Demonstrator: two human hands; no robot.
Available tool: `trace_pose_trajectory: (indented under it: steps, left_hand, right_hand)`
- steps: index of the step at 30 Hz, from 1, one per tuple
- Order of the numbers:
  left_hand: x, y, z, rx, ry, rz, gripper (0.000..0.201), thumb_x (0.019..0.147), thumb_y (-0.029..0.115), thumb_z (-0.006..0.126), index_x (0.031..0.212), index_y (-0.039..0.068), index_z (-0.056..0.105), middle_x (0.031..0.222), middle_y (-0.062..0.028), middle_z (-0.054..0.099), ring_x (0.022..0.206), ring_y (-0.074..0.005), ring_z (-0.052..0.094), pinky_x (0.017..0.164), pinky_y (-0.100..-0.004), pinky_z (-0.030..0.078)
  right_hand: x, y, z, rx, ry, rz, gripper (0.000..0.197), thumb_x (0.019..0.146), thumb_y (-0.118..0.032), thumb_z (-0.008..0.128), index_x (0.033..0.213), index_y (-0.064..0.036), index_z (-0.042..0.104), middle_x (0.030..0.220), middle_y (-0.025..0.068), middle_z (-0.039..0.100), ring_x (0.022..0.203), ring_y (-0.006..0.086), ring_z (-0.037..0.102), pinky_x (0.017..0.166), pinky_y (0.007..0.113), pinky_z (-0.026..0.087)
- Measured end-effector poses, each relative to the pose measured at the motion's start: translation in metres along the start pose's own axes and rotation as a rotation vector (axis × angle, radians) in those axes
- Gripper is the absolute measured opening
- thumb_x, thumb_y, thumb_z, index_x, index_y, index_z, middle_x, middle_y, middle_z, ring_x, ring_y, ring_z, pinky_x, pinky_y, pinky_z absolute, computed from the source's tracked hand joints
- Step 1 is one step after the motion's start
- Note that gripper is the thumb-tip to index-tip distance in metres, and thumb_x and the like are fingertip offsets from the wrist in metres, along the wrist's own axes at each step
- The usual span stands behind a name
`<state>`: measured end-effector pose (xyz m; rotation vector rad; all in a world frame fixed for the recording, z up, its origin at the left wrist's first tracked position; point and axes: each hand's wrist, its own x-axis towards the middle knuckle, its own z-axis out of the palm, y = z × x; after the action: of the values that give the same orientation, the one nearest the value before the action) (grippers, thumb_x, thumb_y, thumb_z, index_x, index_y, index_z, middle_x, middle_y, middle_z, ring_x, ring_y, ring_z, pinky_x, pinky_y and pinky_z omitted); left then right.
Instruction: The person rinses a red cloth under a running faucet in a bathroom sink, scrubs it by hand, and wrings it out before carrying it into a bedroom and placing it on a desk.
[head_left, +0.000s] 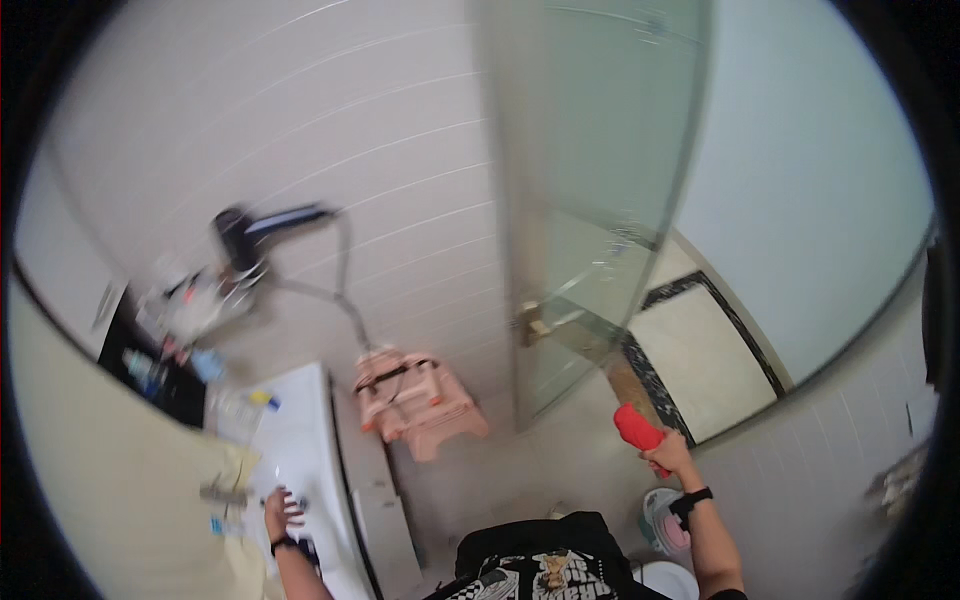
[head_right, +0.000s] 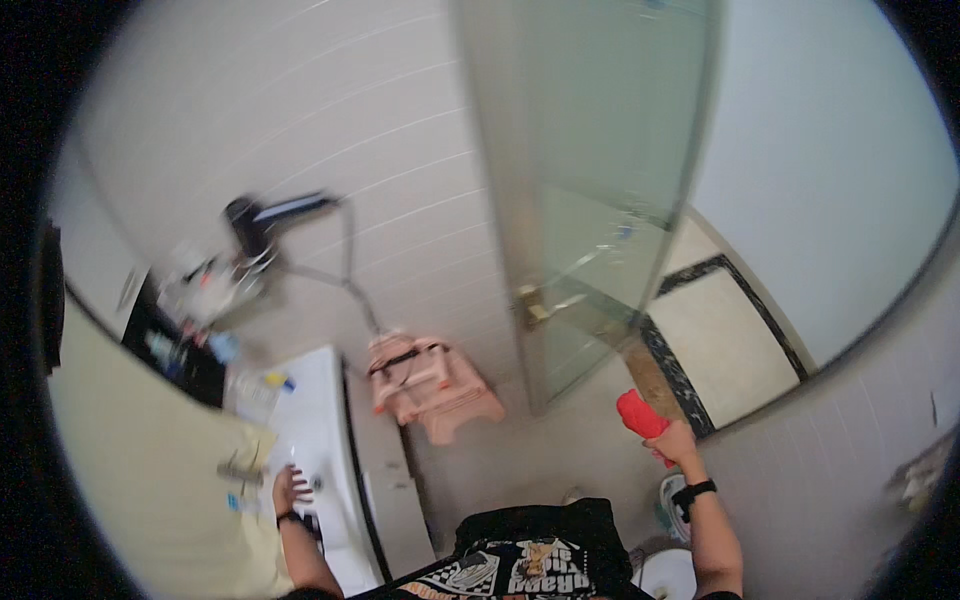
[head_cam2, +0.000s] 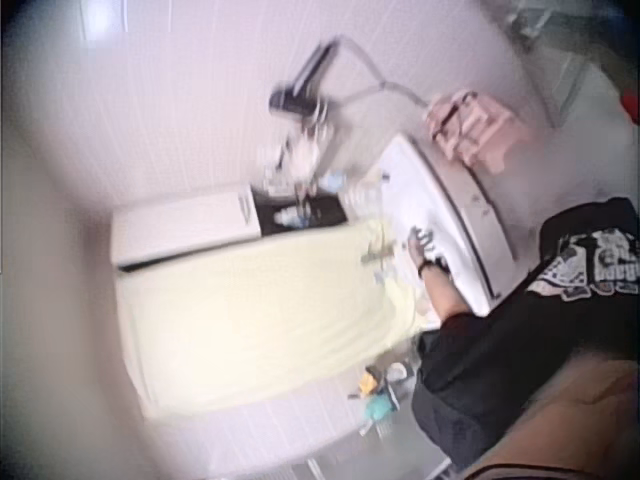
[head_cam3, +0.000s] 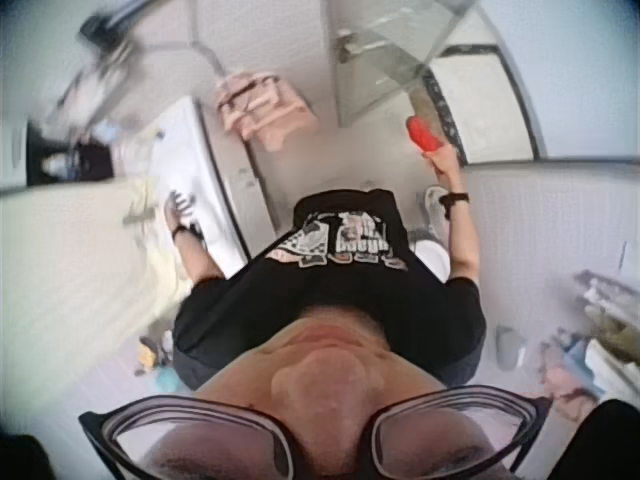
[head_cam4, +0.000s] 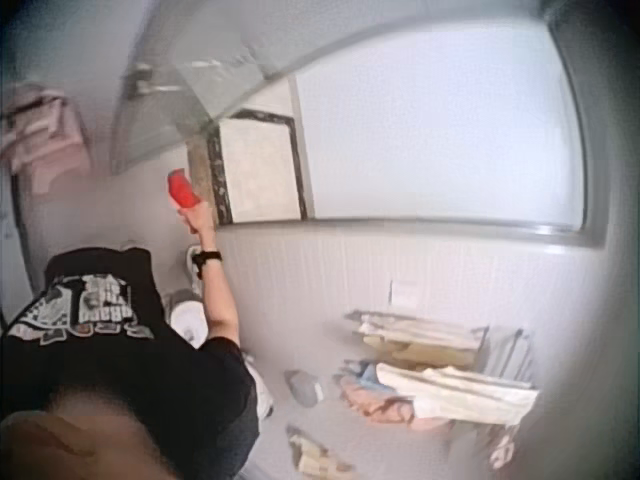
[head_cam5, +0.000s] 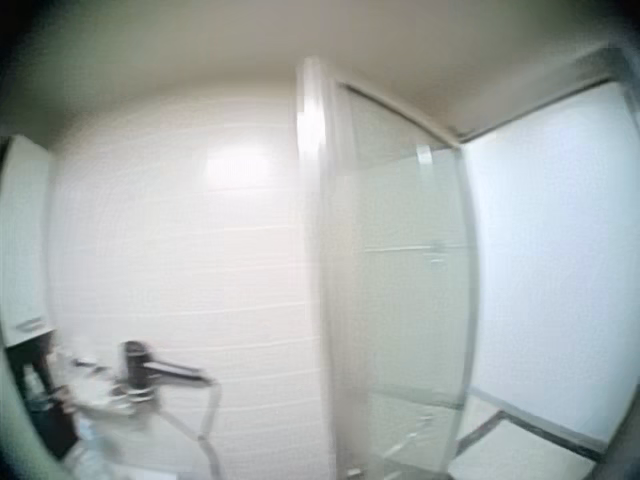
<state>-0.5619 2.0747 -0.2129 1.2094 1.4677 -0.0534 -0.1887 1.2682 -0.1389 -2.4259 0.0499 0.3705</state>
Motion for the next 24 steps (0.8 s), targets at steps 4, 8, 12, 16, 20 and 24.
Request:
trace_pose_trajectory:
  steps: [4, 8, 12, 16, 20, 24]
  left_hand:
    - [-0.029, 0.043, 0.181, 0.201, -0.071, 0.622, 0.055, 0.092, 0.051, 0.048, 0.124, 0.007, 0.053, 0.103, -0.0093, 0.065, 0.088, -0.0218, 0.064, 0.067, -0.0322, 0.049]
    - [-0.123, 0.068, 0.506, 0.605, -0.723, 0.440, 0.038, 0.089, 0.034, 0.058, 0.113, 0.005, 0.064, 0.087, -0.0057, 0.068, 0.075, -0.0201, 0.065, 0.065, -0.0299, 0.051]
    - [-0.253, 0.109, 0.797, 1.003, -1.070, 0.883, 0.042, 0.091, 0.033, 0.056, 0.120, 0.003, 0.061, 0.097, -0.0127, 0.069, 0.090, -0.0191, 0.064, 0.080, -0.0326, 0.049]
    - [-0.466, 0.163, 0.971, 0.777, -1.423, 0.889, 0.047, 0.094, 0.032, 0.060, 0.131, 0.006, 0.049, 0.113, -0.0094, 0.063, 0.099, -0.0164, 0.060, 0.082, -0.0293, 0.049]
    - [-0.612, 0.180, 1.030, 0.658, -1.753, 0.807, 0.059, 0.089, 0.029, 0.069, 0.134, 0.003, 0.041, 0.122, -0.0091, 0.057, 0.107, -0.0168, 0.058, 0.086, -0.0309, 0.051]
    - [-0.714, 0.197, 1.040, 0.436, -1.856, 0.734, 0.062, 0.083, 0.021, 0.076, 0.131, 0.000, 0.043, 0.119, -0.0076, 0.057, 0.107, -0.0161, 0.057, 0.090, -0.0308, 0.049]
  right_hand:
    - [0.021, 0.111, -0.099, 0.274, 0.225, 0.110, 0.041, 0.060, -0.011, 0.078, 0.094, 0.0035, 0.061, 0.071, 0.0113, 0.065, 0.054, 0.0174, 0.064, 0.051, 0.033, 0.051]
    - [0.049, 0.168, -0.164, 0.547, 0.389, 0.205, 0.044, 0.063, -0.011, 0.081, 0.099, 0.0008, 0.057, 0.069, 0.0077, 0.063, 0.052, 0.0141, 0.061, 0.046, 0.029, 0.047]
    - [0.101, 0.171, -0.217, 0.560, 0.495, 0.206, 0.047, 0.064, -0.011, 0.083, 0.101, 0.0001, 0.056, 0.075, 0.0088, 0.065, 0.055, 0.0145, 0.061, 0.048, 0.029, 0.048]
    - [0.131, 0.139, -0.289, 0.460, 0.632, 0.245, 0.058, 0.063, -0.024, 0.085, 0.106, -0.0002, 0.055, 0.085, 0.0131, 0.068, 0.076, 0.0212, 0.067, 0.069, 0.031, 0.053]
    - [0.144, 0.110, -0.345, 0.544, 0.762, 0.032, 0.053, 0.064, -0.020, 0.085, 0.104, -0.0015, 0.055, 0.090, 0.0139, 0.069, 0.082, 0.0211, 0.067, 0.074, 0.033, 0.053]
    - [0.125, 0.086, -0.427, 0.440, 0.808, 0.044, 0.055, 0.064, -0.021, 0.085, 0.107, -0.0005, 0.058, 0.096, 0.0175, 0.067, 0.090, 0.0267, 0.067, 0.079, 0.034, 0.052]
